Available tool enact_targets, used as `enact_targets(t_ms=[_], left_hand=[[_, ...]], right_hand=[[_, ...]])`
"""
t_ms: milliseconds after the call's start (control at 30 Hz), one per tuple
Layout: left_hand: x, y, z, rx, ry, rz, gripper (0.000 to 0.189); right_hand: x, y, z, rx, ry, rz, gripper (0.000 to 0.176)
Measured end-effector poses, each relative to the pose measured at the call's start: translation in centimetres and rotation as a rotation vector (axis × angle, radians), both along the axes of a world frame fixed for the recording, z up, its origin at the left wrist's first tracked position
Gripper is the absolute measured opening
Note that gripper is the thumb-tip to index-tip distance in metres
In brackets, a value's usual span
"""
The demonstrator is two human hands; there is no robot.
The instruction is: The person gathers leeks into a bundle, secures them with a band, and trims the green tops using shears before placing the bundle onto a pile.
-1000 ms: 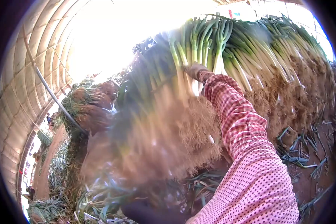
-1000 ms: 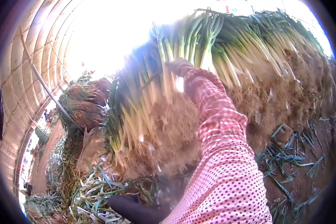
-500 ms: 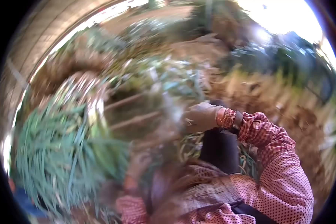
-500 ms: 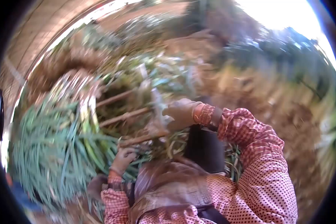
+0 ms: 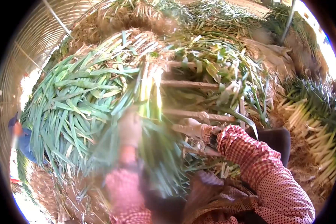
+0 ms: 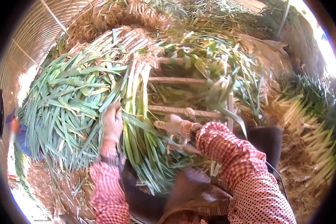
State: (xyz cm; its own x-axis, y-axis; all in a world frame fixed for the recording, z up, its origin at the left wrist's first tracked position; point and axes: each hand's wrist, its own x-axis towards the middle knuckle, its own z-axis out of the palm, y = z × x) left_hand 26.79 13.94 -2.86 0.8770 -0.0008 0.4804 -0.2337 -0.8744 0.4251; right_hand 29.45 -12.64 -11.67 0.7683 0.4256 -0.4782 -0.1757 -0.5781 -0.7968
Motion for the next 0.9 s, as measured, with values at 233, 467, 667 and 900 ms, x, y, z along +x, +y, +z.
enact_targets(t_ms=[233,467,667,900], left_hand=[[17.3,4.1,-2.9,0.363,0.656,0.342,0.097],[16.8,3.1,-6.3,-0.182,0.876,0.292,0.100],[9.9,-8.7,-2.3,-0.096,0.982,0.040,0.094],[6.7,-13.7,-2.3,0.081,0.826,-0.152,0.098]], right_hand=[[7.4,10.3,-4.6,0.198,0.396,-0.300,0.066],[6.1,14.4,-12.9,0.838,0.413,-0.360,0.044],[-2.0,1.3,-0.7,0.912,0.448,-0.729,0.031],[-5.9,-10.3,-1.8,0.076,-0.126,-0.021,0.043]])
